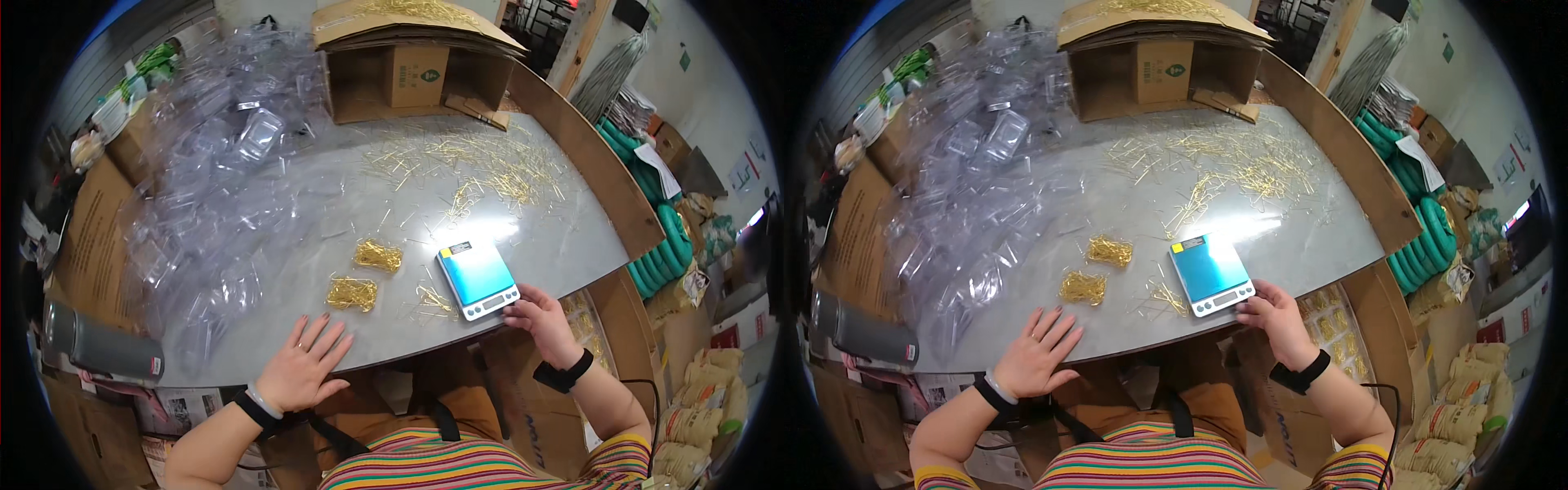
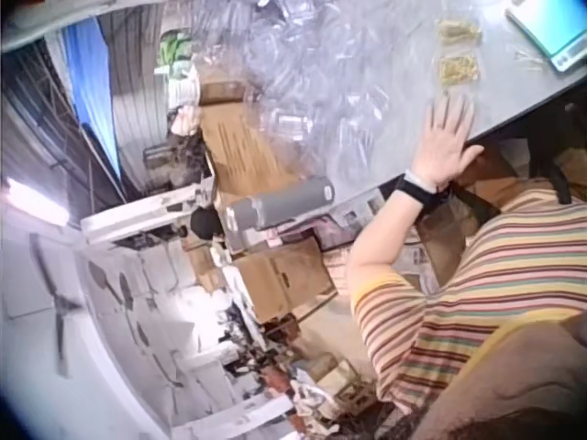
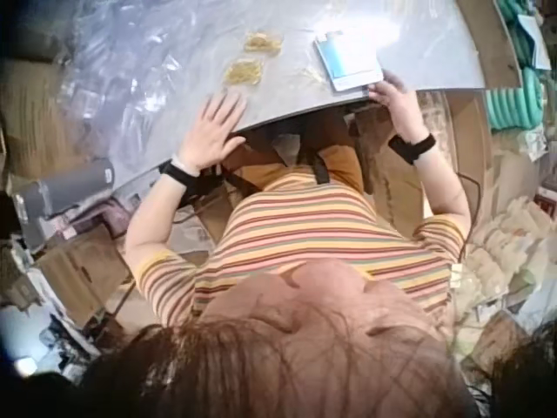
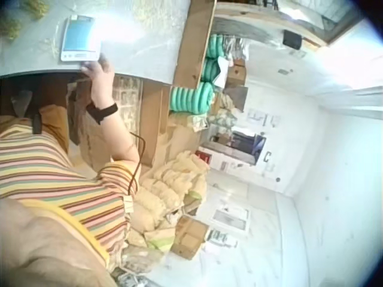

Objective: Sorting, weighing, and bagging small gold-colored metal pins or components on a workbench.

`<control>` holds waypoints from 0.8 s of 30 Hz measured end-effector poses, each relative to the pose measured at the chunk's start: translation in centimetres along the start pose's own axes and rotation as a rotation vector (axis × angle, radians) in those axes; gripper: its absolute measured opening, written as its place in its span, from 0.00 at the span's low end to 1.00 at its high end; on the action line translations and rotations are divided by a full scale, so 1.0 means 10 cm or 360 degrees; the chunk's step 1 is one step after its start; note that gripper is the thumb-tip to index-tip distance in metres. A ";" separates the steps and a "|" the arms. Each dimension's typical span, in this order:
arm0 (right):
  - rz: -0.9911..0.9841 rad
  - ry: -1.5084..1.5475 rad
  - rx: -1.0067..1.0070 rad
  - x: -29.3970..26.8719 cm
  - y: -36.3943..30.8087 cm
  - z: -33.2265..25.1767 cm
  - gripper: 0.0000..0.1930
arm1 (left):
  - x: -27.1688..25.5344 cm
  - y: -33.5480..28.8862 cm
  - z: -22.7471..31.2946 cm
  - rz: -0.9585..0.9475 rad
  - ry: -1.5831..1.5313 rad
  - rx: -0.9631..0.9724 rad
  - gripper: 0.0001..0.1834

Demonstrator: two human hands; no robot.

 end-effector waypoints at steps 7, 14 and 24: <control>0.0179 -0.1877 -0.1651 0.50 -0.45 -0.13 0.19 | 0.02 -0.01 0.03 0.0049 0.0039 -0.0031 0.40; 0.0367 -0.1853 -0.1950 0.70 -0.40 0.15 0.15 | -0.01 0.02 0.03 0.0026 0.0038 -0.0065 0.41; 0.0573 -0.1749 -0.1915 0.67 -0.41 0.30 0.15 | 0.01 0.05 0.02 -0.0075 -0.0014 -0.0123 0.41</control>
Point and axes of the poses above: each hand's wrist, its own y-axis towards the middle knuckle, its own x-axis out of the palm, z = x × y, the point moved 7 cm from there along y, towards the middle knuckle, and after that the axes turned 2 degrees about x, right-handed, at the moved point
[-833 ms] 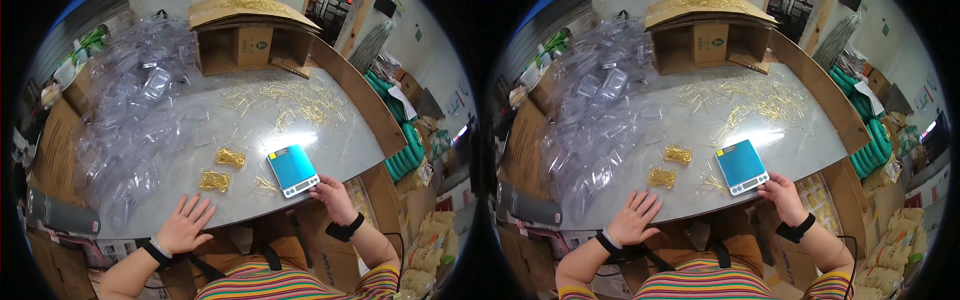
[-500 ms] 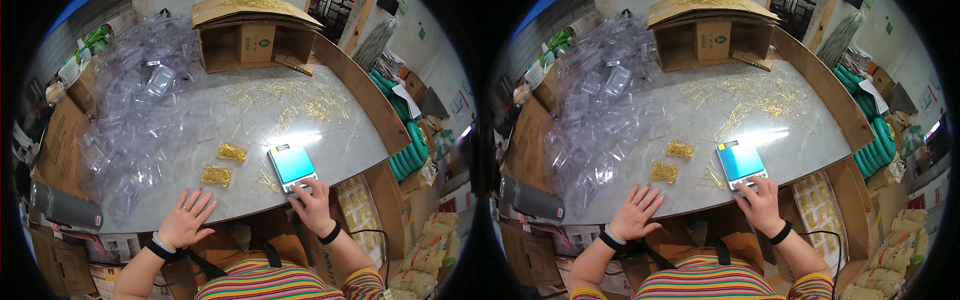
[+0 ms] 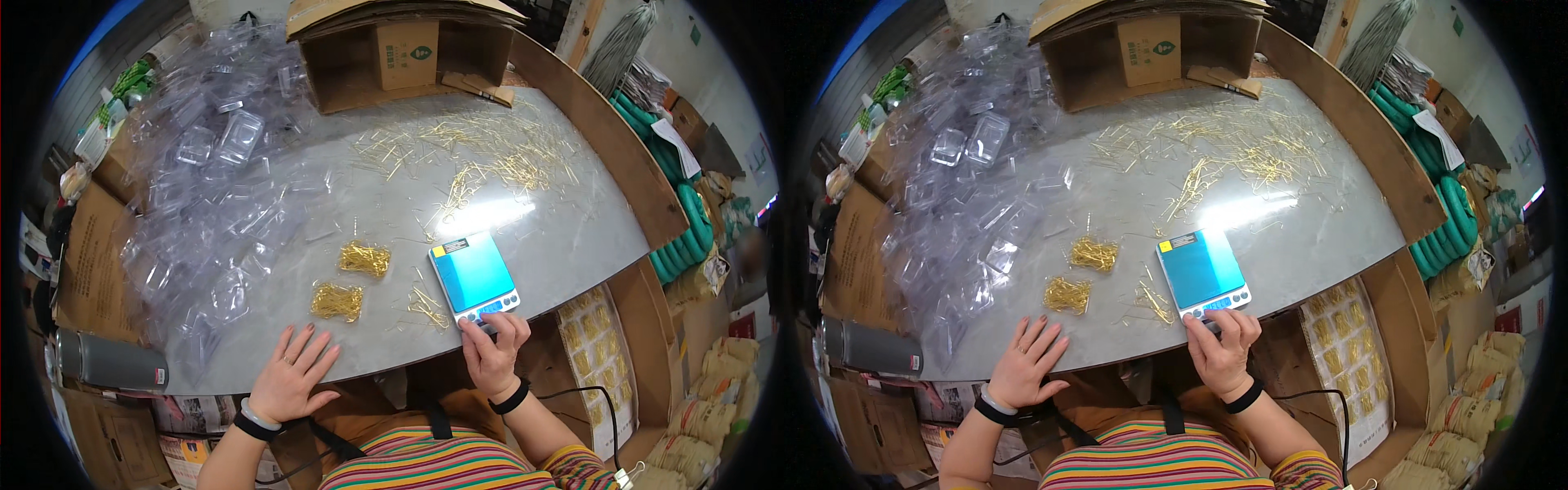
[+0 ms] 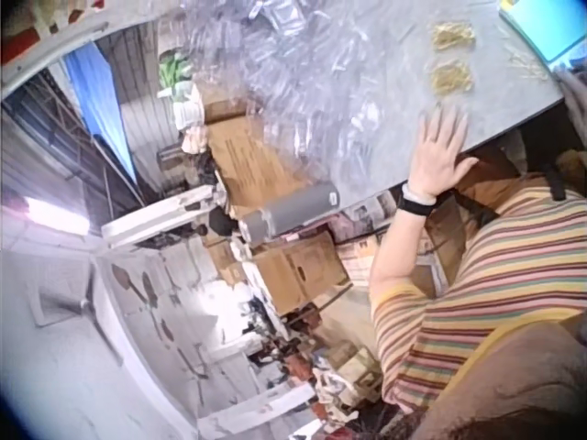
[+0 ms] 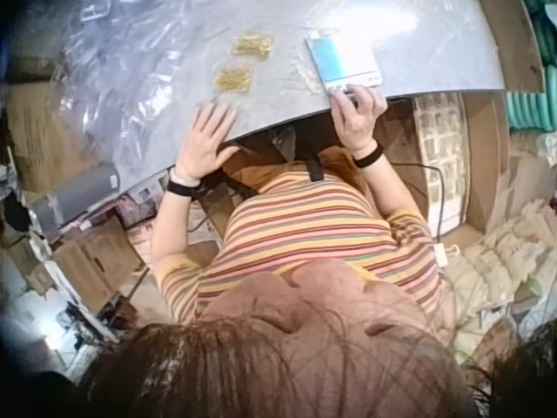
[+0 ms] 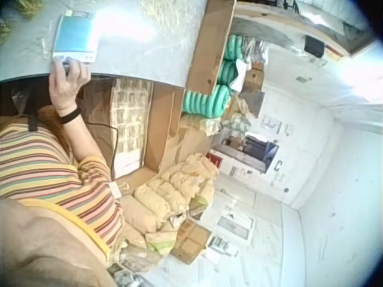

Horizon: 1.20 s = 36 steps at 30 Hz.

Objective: Sorting, weighing, and bagging small gold-colored metal pins or components on a workbench.

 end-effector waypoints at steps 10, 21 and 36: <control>0.0248 0.0573 0.0959 -0.22 0.13 0.93 0.19 | 0.04 0.00 -0.05 -0.0099 -0.0101 -0.0017 0.40; -0.0177 0.0434 0.0862 -0.13 0.31 0.95 0.25 | 0.12 -0.10 -0.12 -0.0160 -0.0086 0.0005 0.40; -0.0233 0.0170 0.0551 -0.07 0.28 0.87 0.31 | 0.09 -0.07 -0.09 -0.0184 -0.0060 0.0049 0.44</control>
Point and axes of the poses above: each hand's wrist, its own y-axis towards the middle knuckle, its own x-axis out of the palm, z = x × y, the point moved 7 cm from there along y, towards the middle knuckle, and after that the axes turned 2 degrees about x, right-handed, at the moved point
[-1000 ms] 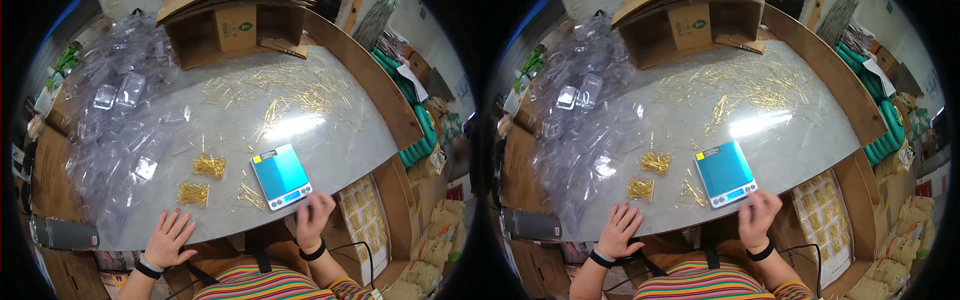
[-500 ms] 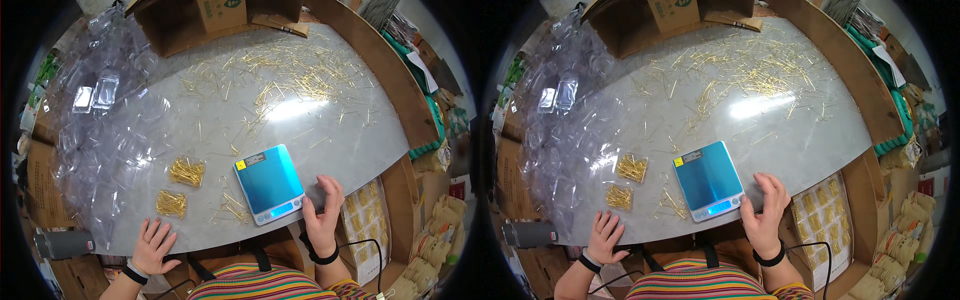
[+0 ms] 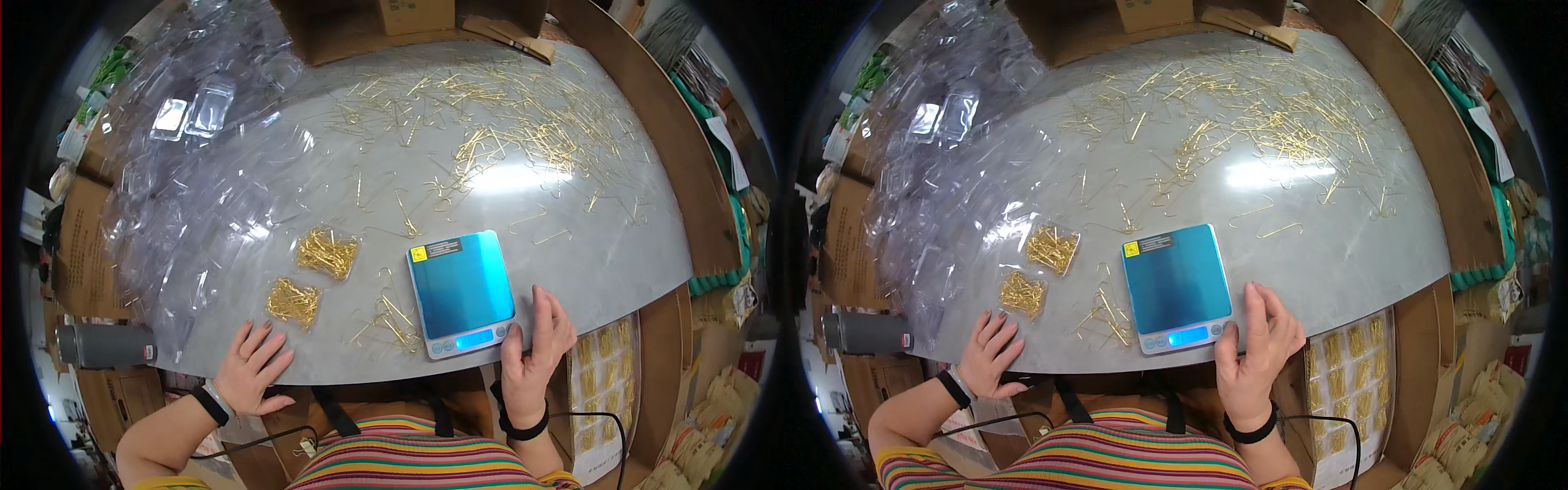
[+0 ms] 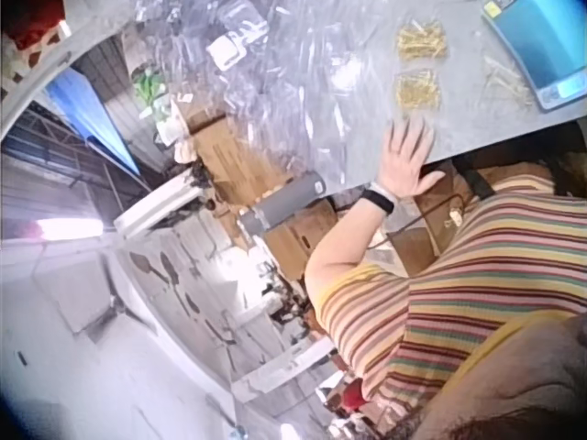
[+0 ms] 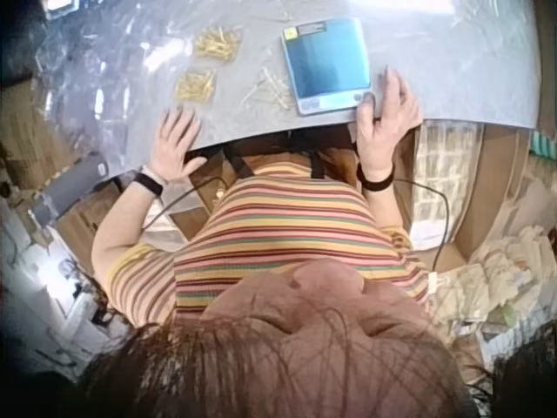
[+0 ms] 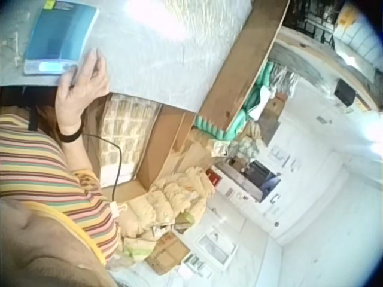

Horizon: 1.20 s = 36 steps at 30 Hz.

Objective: Sorting, weighing, and bagging small gold-colored metal pins or components on a workbench.

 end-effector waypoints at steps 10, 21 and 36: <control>0.0424 0.0039 -0.0228 0.16 -0.28 0.19 0.27 | -0.01 0.02 0.02 0.0001 0.0063 0.0011 0.44; 0.0415 0.0140 -0.0415 0.11 -0.27 0.17 0.19 | 0.00 0.03 0.02 0.0036 0.0100 0.0017 0.44; 0.0545 0.0110 -0.0489 0.14 -0.34 0.25 0.19 | -0.14 -0.03 -0.04 0.0506 -0.0413 -0.0415 0.36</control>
Point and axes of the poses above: each hand's wrist, its own y-axis towards the middle knuckle, its own x-axis out of the palm, z = x × y, the point moved 7 cm from there along y, towards the middle knuckle, and after that the axes turned 2 degrees about x, right-handed, at the moved point
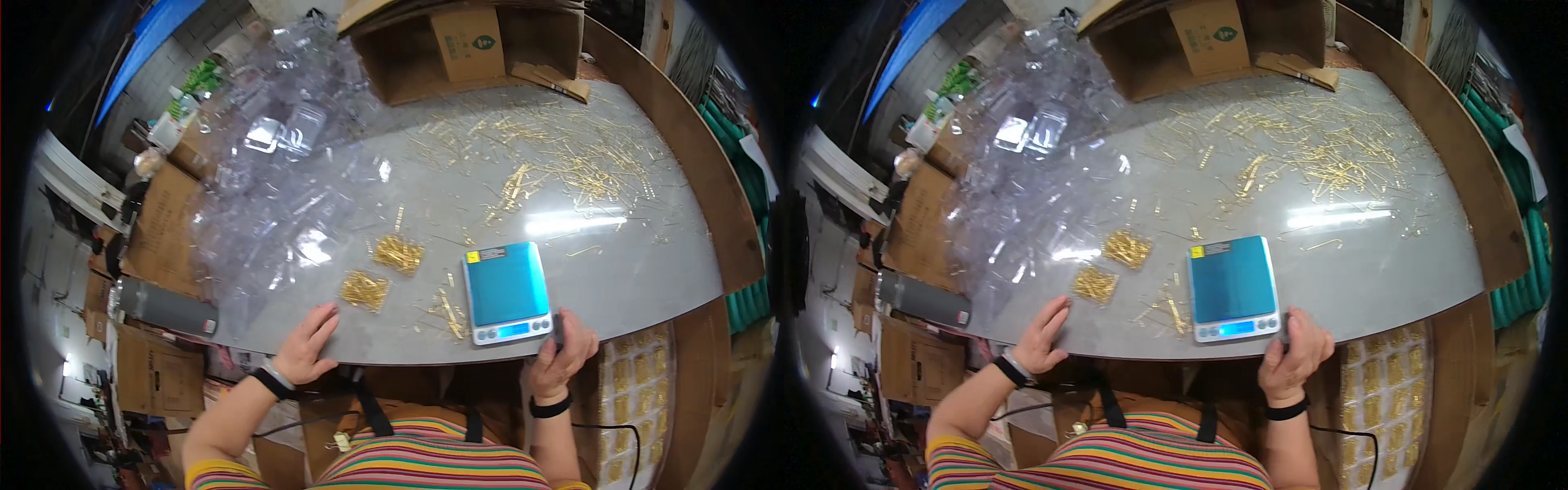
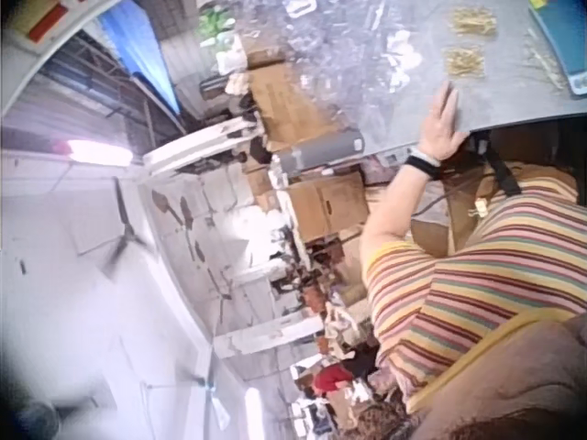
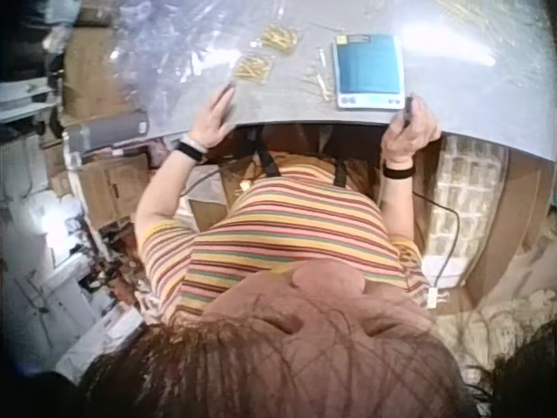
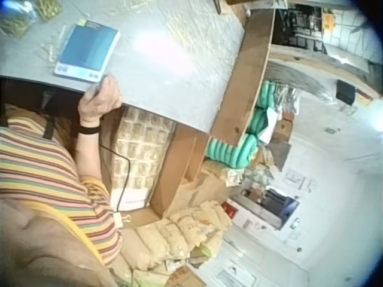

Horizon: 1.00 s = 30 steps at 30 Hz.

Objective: Sorting, weighing, and bagging small gold-colored metal pins or components on a workbench.

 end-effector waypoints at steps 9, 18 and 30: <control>-0.0028 -0.0056 -0.0049 -0.02 0.00 -0.02 0.19 | -0.17 0.36 -0.67 0.0326 -0.1132 -0.1261 0.16; -0.0063 -0.0036 -0.0036 -0.04 0.04 -0.05 0.19 | 0.09 0.54 -0.78 -0.0005 -0.1430 -0.1367 0.12; 0.0022 -0.0030 -0.0020 0.00 0.01 -0.02 0.16 | -0.19 -0.11 -0.35 0.0514 -0.1477 -0.1572 0.09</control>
Point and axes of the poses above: each hand's wrist, its own y-axis towards the middle knuckle, its own x-axis out of the palm, z = x × y, the point moved 7 cm from there along y, towards the middle knuckle, and after that the axes turned 2 degrees about x, right-handed, at the moved point
